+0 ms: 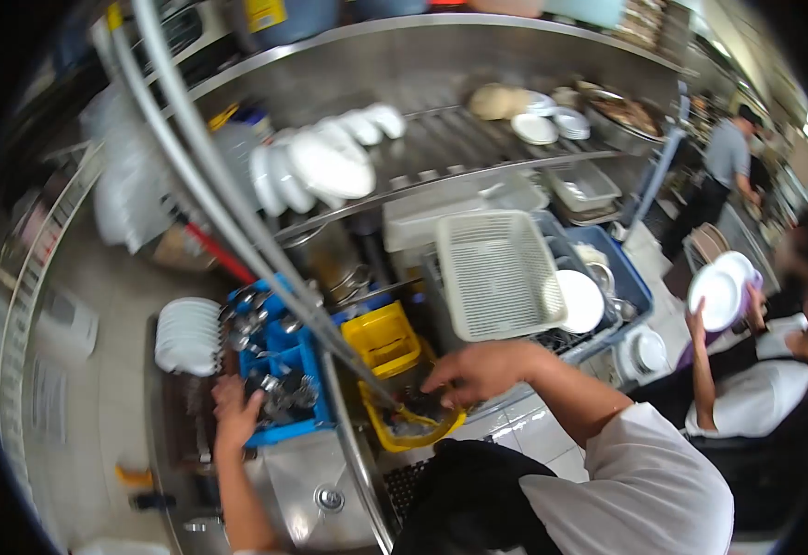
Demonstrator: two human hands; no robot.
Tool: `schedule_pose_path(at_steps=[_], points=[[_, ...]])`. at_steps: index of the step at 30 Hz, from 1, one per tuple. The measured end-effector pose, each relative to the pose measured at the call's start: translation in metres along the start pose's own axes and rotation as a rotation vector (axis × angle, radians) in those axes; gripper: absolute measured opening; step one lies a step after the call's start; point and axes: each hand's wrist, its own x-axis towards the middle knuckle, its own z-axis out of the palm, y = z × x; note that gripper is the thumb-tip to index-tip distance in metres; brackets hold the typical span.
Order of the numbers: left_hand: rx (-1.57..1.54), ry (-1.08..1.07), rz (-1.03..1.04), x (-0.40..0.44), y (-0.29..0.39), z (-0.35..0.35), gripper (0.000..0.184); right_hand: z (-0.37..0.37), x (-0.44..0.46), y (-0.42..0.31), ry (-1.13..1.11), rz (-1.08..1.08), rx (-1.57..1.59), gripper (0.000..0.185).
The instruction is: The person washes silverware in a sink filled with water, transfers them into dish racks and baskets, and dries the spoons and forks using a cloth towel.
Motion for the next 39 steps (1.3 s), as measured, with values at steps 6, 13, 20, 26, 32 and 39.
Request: schedule_pose_path(at_steps=[6,13,20,26,32,39], points=[[-1.674,-0.121,0.53,-0.125,0.022,-0.096,0.063,-0.05,-0.067,-0.015,0.347,-0.302,0.7,0.023],[-0.675,-0.688,-0.525,-0.242,-0.137,0.142,0.086,0.131,-0.054,0.052,-0.646,0.414,-0.017,0.068],[-0.103,-0.436,-0.316,-0.279,0.032,0.108,0.074,0.158,0.041,-0.199,-0.459,-0.88,0.752,0.069],[-0.987,0.074,-0.198,-0.379,0.105,0.094,0.067,0.237,0.049,-0.191,-0.444,-0.417,0.821,0.026],[-2.045,0.586,-0.156,-0.522,0.216,0.074,0.06,0.237,0.046,-0.065,0.007,0.194,1.252,0.042],[-0.949,0.278,0.577,-0.461,0.248,0.199,0.056,0.218,-0.014,-0.283,-0.332,-0.334,1.085,0.03]])
